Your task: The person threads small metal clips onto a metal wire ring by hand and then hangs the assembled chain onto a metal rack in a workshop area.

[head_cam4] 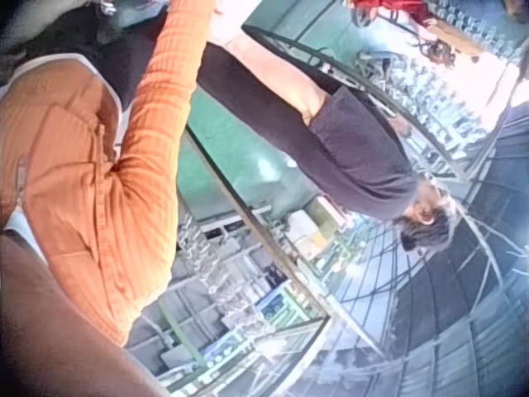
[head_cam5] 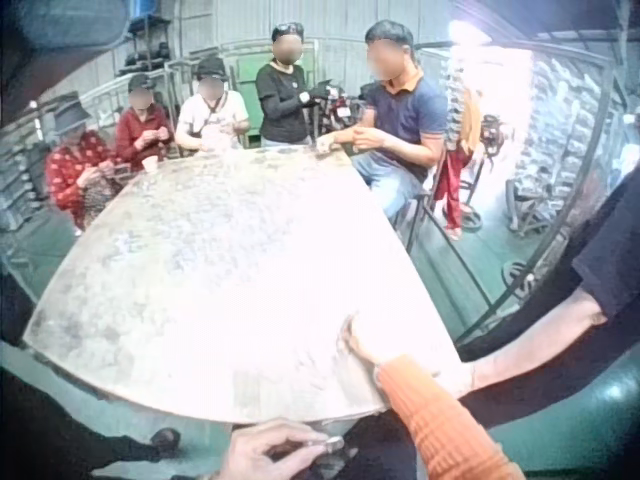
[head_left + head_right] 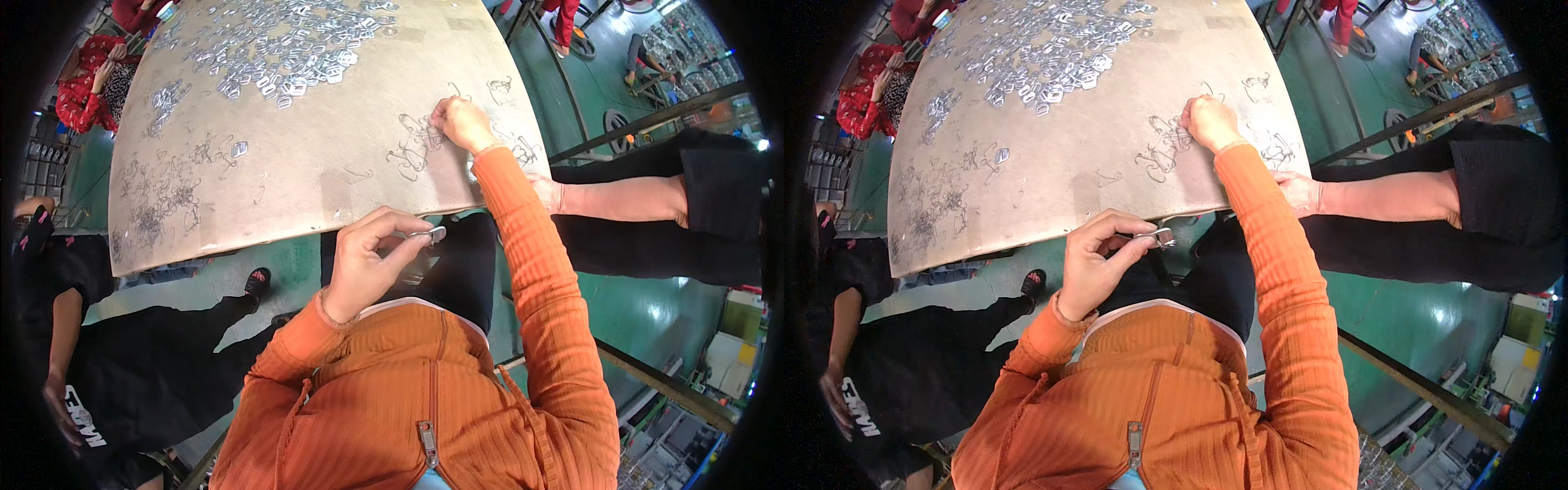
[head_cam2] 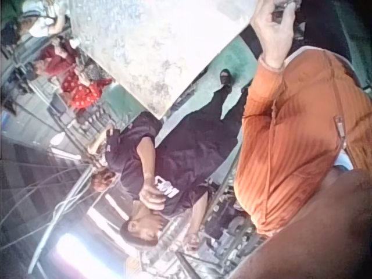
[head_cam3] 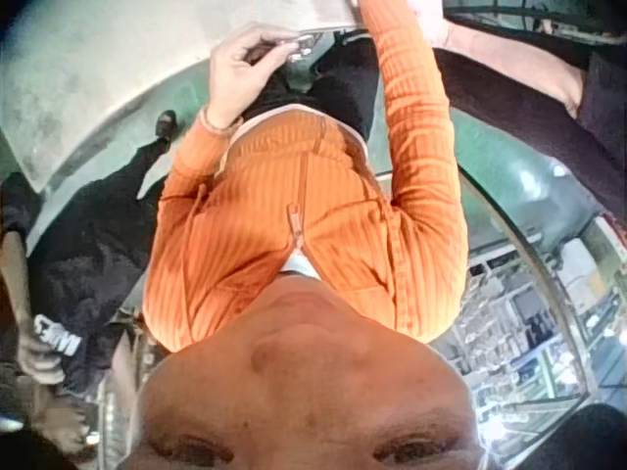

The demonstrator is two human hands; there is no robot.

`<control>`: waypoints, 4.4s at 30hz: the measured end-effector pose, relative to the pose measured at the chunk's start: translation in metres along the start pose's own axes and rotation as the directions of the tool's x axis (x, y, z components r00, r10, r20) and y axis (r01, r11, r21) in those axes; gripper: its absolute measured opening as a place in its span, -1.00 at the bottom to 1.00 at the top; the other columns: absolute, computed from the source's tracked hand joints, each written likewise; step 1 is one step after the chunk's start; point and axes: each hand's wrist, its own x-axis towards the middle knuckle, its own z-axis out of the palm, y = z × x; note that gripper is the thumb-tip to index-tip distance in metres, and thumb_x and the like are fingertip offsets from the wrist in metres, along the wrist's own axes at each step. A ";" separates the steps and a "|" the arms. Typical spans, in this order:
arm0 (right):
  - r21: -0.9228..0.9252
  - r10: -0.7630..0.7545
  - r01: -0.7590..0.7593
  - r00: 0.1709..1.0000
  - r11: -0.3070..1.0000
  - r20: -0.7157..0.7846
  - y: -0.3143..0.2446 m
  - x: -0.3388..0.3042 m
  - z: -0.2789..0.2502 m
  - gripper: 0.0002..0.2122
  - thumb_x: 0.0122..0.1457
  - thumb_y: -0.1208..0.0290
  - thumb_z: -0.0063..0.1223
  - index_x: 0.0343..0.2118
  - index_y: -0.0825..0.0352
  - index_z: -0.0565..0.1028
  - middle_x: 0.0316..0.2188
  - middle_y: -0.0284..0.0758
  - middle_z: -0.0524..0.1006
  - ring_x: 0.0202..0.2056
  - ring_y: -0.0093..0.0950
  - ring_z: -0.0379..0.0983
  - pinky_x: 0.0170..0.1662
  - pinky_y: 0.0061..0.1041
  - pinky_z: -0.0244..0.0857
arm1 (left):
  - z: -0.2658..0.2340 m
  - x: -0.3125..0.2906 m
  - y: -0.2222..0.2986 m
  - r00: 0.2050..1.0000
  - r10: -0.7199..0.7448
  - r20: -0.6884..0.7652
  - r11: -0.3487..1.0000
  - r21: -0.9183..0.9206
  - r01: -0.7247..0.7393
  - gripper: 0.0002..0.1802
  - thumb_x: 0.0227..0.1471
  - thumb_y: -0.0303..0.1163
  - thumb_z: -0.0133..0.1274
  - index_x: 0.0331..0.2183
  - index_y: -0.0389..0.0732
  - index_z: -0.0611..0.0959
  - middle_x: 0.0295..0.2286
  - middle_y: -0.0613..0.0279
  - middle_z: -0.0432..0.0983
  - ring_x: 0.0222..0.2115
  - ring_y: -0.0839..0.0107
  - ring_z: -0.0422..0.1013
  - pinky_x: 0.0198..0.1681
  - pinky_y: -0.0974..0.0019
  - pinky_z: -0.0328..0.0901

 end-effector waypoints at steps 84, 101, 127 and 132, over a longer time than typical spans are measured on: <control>-0.054 -0.113 0.111 0.993 0.992 -0.032 -0.060 -0.055 0.037 -0.90 -0.05 0.42 0.11 -0.47 0.31 0.51 -0.47 -0.21 0.45 -0.35 -0.21 0.44 -0.30 -0.31 0.31 | -0.013 -0.024 -0.016 0.996 -0.056 -0.065 0.995 -0.083 0.050 -0.84 -0.10 -0.67 0.09 -0.37 -0.33 0.55 -0.37 0.22 0.45 -0.36 0.55 0.41 -0.29 0.52 0.32; 0.924 0.073 -0.200 0.980 0.327 0.186 -0.085 -0.155 -0.052 -0.90 0.09 0.46 0.02 -0.42 0.40 0.43 -0.47 -0.32 0.45 -0.49 -0.64 0.37 -0.48 -0.72 0.18 | -0.012 -0.025 -0.018 0.994 -0.028 -0.104 0.996 -0.093 0.019 -0.85 -0.09 -0.66 0.08 -0.36 -0.34 0.55 -0.36 0.22 0.46 -0.36 0.56 0.41 -0.30 0.54 0.32; 0.902 0.122 0.088 0.981 0.423 -0.153 -0.111 -0.199 -0.028 -0.88 -0.08 0.71 0.11 -0.45 0.40 0.47 -0.35 -0.41 0.27 -0.40 -0.64 0.18 -0.28 -0.69 0.11 | -0.179 0.183 -0.124 0.786 0.257 -0.562 0.486 0.778 0.398 -0.73 -0.12 -0.27 0.14 -0.35 -0.22 0.64 -0.45 0.05 0.56 -0.41 0.23 0.49 -0.34 0.28 0.34; 0.884 0.126 0.130 0.970 0.450 -0.207 -0.107 -0.198 -0.018 -0.87 -0.11 0.69 0.13 -0.45 0.38 0.50 -0.37 -0.42 0.30 -0.40 -0.64 0.16 -0.31 -0.69 0.09 | -0.180 0.207 -0.136 0.805 0.253 -0.537 0.509 0.781 0.361 -0.73 -0.14 -0.25 0.17 -0.41 -0.25 0.62 -0.48 0.09 0.56 -0.42 0.27 0.49 -0.32 0.28 0.34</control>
